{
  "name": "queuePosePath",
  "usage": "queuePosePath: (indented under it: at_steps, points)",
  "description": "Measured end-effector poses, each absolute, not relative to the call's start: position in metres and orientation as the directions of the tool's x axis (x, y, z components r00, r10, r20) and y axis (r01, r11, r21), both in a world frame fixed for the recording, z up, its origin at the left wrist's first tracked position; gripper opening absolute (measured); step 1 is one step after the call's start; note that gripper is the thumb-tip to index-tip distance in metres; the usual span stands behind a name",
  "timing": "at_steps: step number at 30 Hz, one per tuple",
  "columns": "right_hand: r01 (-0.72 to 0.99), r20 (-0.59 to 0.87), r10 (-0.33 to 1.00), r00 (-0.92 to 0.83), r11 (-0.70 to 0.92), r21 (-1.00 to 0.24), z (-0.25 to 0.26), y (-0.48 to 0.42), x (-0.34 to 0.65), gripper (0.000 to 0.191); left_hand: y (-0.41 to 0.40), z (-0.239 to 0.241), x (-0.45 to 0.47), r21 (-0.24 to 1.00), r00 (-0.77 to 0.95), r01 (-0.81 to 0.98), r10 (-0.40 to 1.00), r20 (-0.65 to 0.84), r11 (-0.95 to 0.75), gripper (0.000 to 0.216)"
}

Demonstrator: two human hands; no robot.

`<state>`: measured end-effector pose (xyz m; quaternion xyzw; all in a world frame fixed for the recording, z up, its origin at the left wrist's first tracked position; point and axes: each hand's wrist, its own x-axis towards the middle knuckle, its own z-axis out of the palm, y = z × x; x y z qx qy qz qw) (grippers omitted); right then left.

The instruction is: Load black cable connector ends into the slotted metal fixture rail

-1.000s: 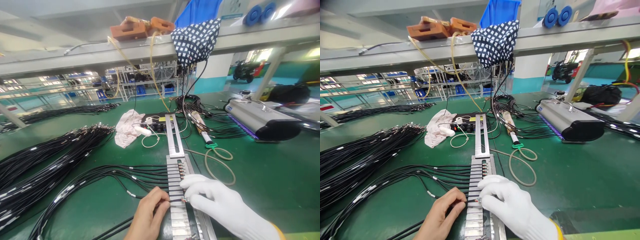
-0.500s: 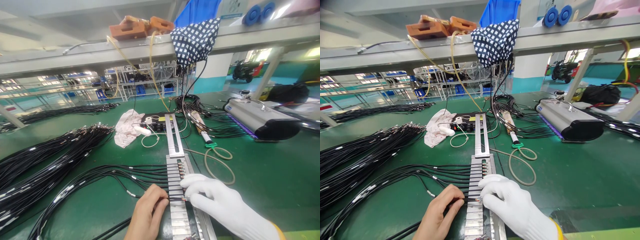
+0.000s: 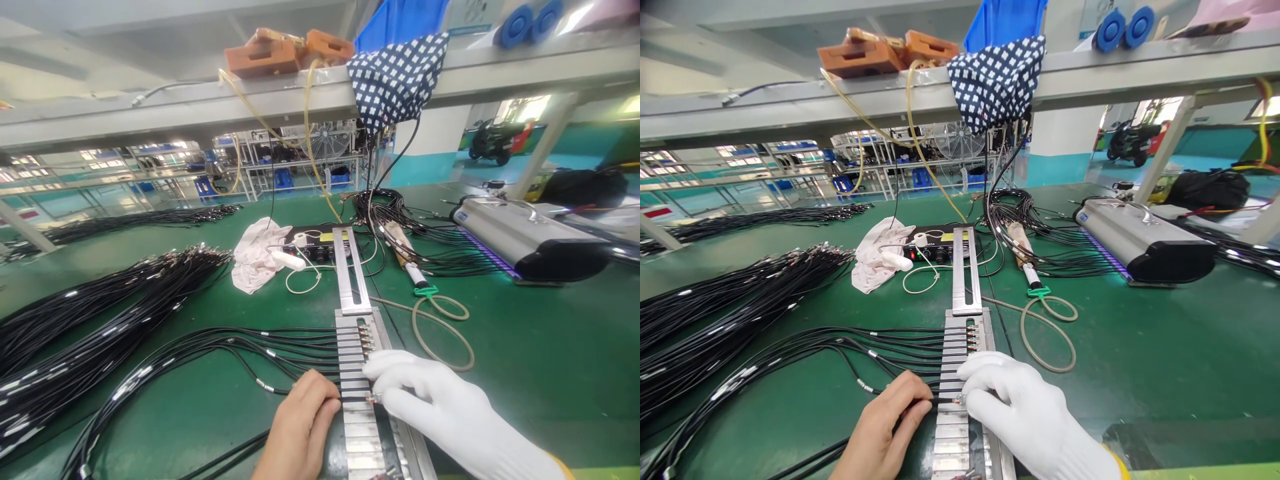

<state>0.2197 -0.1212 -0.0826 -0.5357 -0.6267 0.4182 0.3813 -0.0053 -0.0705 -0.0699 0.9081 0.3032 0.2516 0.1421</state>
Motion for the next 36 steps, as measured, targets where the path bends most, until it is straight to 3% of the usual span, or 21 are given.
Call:
queuePosePath:
  at_steps: [12, 16, 22, 36]
  points:
    - [0.363, 0.09, 0.988, -0.124, 0.13, -0.923, -0.086, -0.124, 0.218, 0.024, -0.071, -0.07, -0.003, 0.372, 0.719, 0.451, 0.577, 0.388, -0.812, 0.014]
    - [0.335, 0.131, 0.985, -0.111, 0.161, -0.928, -0.084, -0.125, 0.216, 0.022, -0.072, -0.072, -0.005, 0.413, 0.714, 0.461, 0.605, 0.353, -0.785, 0.012]
    - [0.337, 0.099, 0.99, -0.102, 0.128, -0.933, -0.08, -0.125, 0.215, 0.024, -0.075, -0.069, -0.001, 0.426, 0.735, 0.373, 0.543, 0.407, -0.824, 0.025]
    - [0.314, 0.003, 0.998, -0.065, 0.023, -0.949, -0.064, -0.129, 0.212, 0.02, -0.077, -0.068, 0.004, 0.472, 0.702, 0.416, 0.605, 0.376, -0.777, 0.013]
